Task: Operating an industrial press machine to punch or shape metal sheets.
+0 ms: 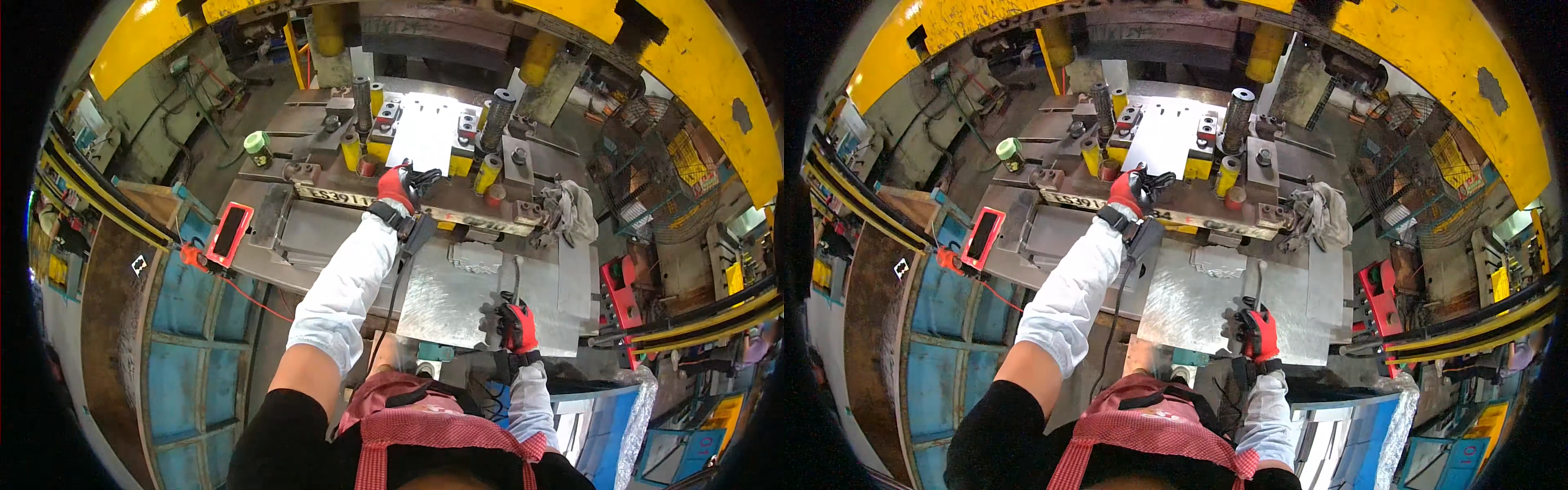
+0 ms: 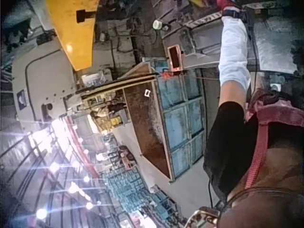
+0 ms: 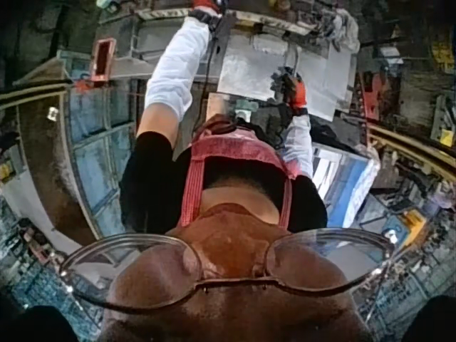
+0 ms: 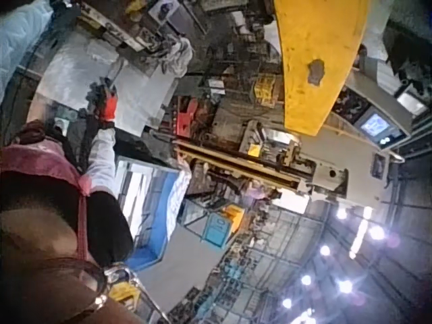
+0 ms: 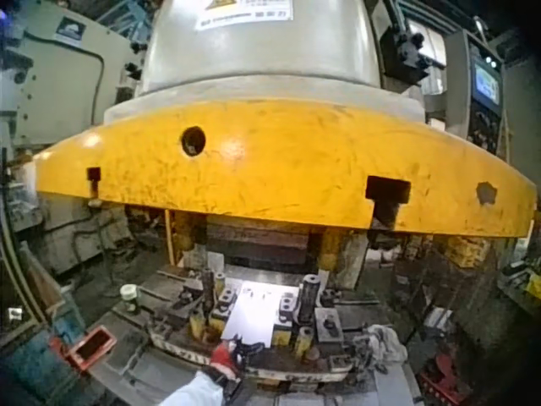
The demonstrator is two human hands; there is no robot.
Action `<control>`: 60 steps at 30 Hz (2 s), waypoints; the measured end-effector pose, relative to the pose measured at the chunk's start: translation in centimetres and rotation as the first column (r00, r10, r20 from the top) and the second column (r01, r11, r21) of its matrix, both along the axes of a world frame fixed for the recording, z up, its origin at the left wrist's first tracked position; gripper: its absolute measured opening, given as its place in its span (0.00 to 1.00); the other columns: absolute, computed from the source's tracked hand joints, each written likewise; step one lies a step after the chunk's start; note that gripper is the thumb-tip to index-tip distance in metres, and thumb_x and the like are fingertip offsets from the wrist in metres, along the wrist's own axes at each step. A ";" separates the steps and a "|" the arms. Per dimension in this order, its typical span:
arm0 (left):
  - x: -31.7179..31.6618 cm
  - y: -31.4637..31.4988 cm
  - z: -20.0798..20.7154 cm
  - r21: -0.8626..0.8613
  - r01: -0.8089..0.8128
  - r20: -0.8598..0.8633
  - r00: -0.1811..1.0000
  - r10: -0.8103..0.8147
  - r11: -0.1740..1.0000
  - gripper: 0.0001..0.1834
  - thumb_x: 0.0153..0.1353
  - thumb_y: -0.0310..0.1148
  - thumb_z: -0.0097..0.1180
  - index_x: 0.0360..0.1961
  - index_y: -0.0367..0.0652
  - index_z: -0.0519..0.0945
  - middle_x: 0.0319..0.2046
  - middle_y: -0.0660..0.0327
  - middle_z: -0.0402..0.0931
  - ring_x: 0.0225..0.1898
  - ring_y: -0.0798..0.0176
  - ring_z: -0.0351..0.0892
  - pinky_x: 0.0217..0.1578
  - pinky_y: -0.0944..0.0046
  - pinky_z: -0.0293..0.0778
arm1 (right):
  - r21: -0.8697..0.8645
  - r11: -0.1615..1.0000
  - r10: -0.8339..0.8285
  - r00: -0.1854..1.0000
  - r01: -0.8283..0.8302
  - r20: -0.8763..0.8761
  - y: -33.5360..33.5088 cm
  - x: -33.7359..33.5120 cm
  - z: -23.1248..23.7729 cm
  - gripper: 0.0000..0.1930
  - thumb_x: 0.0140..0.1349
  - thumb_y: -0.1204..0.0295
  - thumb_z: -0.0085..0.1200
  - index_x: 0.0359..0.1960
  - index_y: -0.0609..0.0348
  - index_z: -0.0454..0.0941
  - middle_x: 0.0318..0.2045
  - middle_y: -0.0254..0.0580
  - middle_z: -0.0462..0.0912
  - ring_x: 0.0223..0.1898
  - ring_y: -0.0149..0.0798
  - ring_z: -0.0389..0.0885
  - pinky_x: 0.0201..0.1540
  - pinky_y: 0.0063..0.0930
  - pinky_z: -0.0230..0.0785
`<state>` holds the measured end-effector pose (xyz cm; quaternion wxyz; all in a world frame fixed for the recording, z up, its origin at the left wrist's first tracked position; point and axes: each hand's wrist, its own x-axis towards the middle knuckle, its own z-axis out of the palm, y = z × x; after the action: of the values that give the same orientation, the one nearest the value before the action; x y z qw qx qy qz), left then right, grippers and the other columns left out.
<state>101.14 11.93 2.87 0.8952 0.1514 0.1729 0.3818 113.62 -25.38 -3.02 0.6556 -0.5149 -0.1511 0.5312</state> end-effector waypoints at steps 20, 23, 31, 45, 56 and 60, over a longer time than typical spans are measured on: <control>-23.4 -16.5 -5.8 0.601 0.721 -0.620 0.149 0.770 0.345 0.29 0.53 0.39 0.52 0.58 0.51 0.64 0.55 0.53 0.65 0.56 0.49 0.62 0.55 0.53 0.59 | 0.084 0.919 -0.360 0.905 0.386 -0.225 -3.8 0.6 -6.5 0.17 0.57 0.67 0.50 0.48 0.48 0.65 0.24 0.47 0.73 0.16 0.40 0.67 0.19 0.37 0.61; -27.4 -16.4 -10.2 0.284 0.942 -0.506 -0.010 0.863 0.177 0.33 0.53 0.39 0.49 0.62 0.55 0.57 0.63 0.57 0.51 0.66 0.49 0.40 0.63 0.46 0.37 | 0.071 0.922 -0.356 0.906 0.380 -0.228 -3.6 0.4 -6.9 0.18 0.56 0.69 0.51 0.49 0.49 0.65 0.25 0.50 0.74 0.16 0.41 0.67 0.20 0.39 0.63; -27.3 -16.1 -10.2 0.245 0.959 -0.505 -0.001 0.863 0.144 0.36 0.50 0.37 0.51 0.63 0.58 0.55 0.64 0.57 0.49 0.66 0.50 0.42 0.63 0.45 0.35 | 0.055 0.903 -0.404 0.886 0.426 -0.230 -3.4 0.5 -7.1 0.17 0.56 0.68 0.51 0.47 0.50 0.66 0.25 0.49 0.74 0.16 0.40 0.68 0.20 0.39 0.64; -27.7 -15.7 -11.7 0.246 0.959 -0.440 -0.016 0.898 0.138 0.40 0.48 0.37 0.55 0.63 0.60 0.53 0.63 0.59 0.51 0.66 0.52 0.41 0.62 0.45 0.34 | 0.016 0.897 -0.431 0.882 0.442 -0.192 -3.3 0.5 -7.0 0.12 0.55 0.65 0.54 0.39 0.47 0.66 0.23 0.46 0.75 0.14 0.40 0.68 0.16 0.38 0.63; -27.7 -15.7 -10.6 0.151 0.970 -0.593 -0.067 0.802 0.192 0.34 0.51 0.38 0.51 0.62 0.59 0.57 0.63 0.58 0.51 0.67 0.53 0.42 0.63 0.45 0.33 | 0.098 0.887 -0.420 0.877 0.451 -0.232 -3.7 0.8 -8.1 0.16 0.54 0.68 0.54 0.44 0.49 0.68 0.21 0.46 0.73 0.15 0.40 0.67 0.19 0.38 0.63; -27.9 -15.6 -11.1 0.237 0.961 -0.541 0.009 0.841 0.142 0.32 0.51 0.38 0.48 0.61 0.56 0.60 0.63 0.57 0.52 0.67 0.52 0.41 0.63 0.43 0.34 | 0.128 0.893 -0.401 0.891 0.432 -0.212 -3.6 0.4 -7.7 0.12 0.55 0.66 0.54 0.40 0.49 0.67 0.21 0.44 0.71 0.15 0.38 0.64 0.19 0.35 0.59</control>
<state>73.22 -3.64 -8.22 0.0832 0.9072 0.4116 0.0271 114.03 -28.99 -10.76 0.8073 -0.4267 -0.0220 0.4070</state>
